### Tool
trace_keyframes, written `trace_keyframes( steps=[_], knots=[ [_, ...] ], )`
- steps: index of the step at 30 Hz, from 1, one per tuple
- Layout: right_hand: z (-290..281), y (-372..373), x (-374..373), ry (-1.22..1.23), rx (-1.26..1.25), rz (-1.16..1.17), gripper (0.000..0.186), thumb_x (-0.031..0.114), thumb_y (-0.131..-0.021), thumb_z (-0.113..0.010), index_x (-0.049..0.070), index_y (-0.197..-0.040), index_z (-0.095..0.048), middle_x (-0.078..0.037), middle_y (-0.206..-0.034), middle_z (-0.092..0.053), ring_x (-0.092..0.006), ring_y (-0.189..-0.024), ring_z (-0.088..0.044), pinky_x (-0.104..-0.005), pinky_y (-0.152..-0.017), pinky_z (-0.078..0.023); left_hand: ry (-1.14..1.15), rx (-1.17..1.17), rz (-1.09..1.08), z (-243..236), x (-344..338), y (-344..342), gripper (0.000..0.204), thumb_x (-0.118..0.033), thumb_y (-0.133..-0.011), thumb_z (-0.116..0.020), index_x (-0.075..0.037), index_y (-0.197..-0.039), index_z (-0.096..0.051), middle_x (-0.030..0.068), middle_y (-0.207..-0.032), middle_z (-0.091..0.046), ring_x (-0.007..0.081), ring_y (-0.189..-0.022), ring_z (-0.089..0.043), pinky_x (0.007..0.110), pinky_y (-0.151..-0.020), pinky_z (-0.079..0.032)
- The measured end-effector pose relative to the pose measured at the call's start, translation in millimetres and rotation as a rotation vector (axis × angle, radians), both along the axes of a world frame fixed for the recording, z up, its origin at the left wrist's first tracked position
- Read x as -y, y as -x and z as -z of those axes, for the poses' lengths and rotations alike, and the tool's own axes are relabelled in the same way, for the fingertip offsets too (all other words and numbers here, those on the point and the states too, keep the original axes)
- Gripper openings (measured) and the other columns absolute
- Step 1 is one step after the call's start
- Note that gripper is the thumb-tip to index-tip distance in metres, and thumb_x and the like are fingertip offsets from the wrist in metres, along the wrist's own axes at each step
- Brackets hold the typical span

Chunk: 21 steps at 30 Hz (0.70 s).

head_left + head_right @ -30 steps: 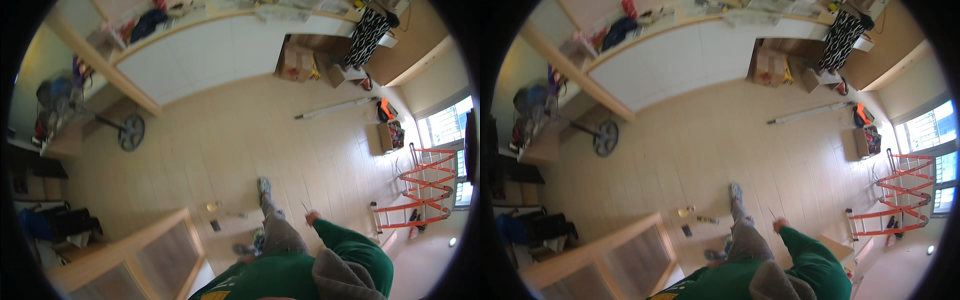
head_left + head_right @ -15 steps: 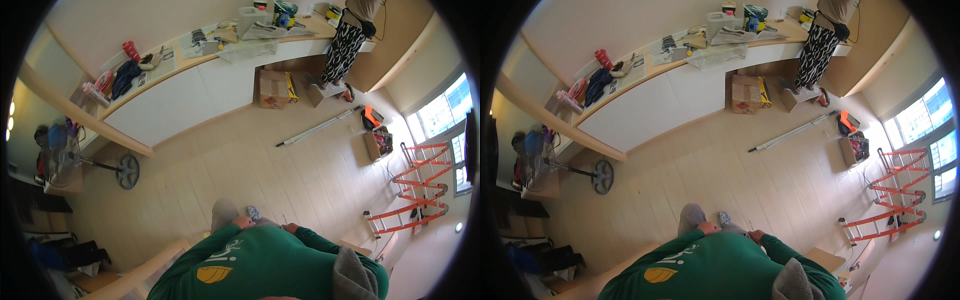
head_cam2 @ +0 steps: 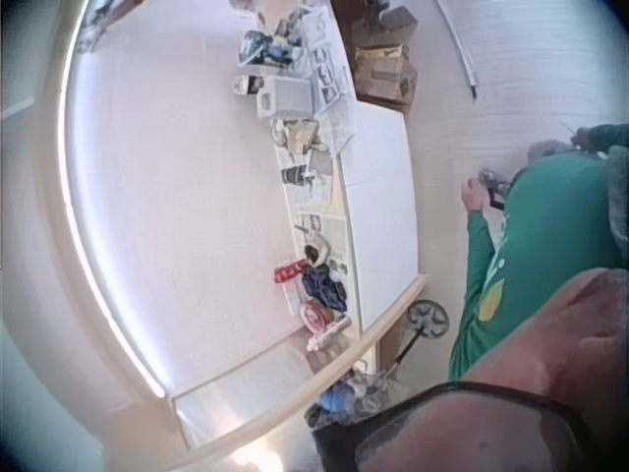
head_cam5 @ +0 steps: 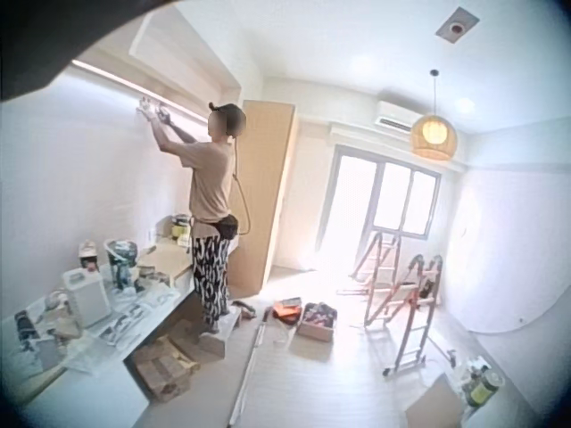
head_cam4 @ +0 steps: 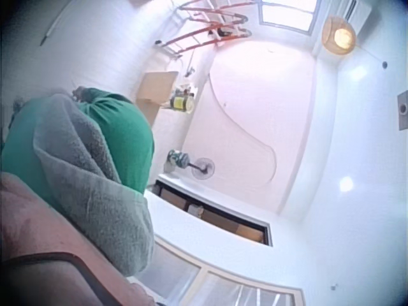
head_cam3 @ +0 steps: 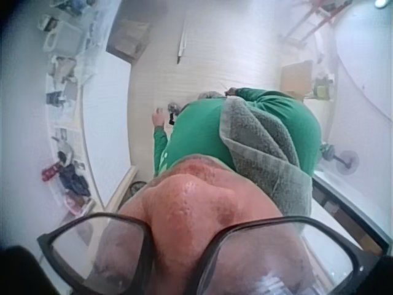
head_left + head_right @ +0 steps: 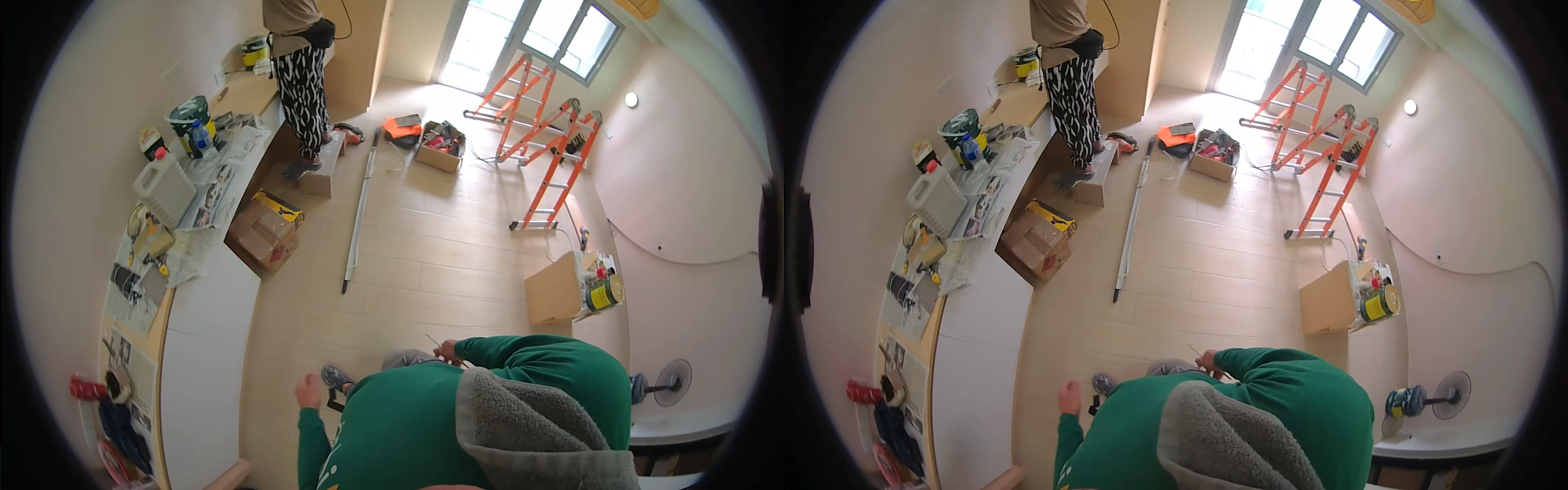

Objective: The person paints the wooden frame of a door with frosted glass panels using a small brush and a container of light-colored paint. They repeatedly dip the brush into the paint and apply it to the frame sections between the glass panels.

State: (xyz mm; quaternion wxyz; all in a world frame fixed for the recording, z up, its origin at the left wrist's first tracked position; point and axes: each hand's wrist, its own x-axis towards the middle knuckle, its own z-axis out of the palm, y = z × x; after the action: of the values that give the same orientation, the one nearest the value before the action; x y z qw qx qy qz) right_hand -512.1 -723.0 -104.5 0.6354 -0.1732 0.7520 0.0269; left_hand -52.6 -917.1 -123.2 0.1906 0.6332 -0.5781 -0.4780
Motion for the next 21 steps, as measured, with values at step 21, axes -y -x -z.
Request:
trace_keyframes(
  steps=[21],
  knots=[
    [40,40,117,0.3,-0.019,0.52,0.053,0.045,-0.104,-0.041,0.008,-0.142,-0.044,-0.029,-0.119,-0.068,-0.0446,-0.079,-0.073,-0.0519,-0.054,-0.058,0.571,0.731,-0.265,-166,595,-130,0.083,-0.061,-0.093,-0.061,0.004,-0.144,-0.054,0.0303,-0.14,-0.059,0.0417,-0.132,-0.056,0.048,-0.11,-0.045]
  ],
)
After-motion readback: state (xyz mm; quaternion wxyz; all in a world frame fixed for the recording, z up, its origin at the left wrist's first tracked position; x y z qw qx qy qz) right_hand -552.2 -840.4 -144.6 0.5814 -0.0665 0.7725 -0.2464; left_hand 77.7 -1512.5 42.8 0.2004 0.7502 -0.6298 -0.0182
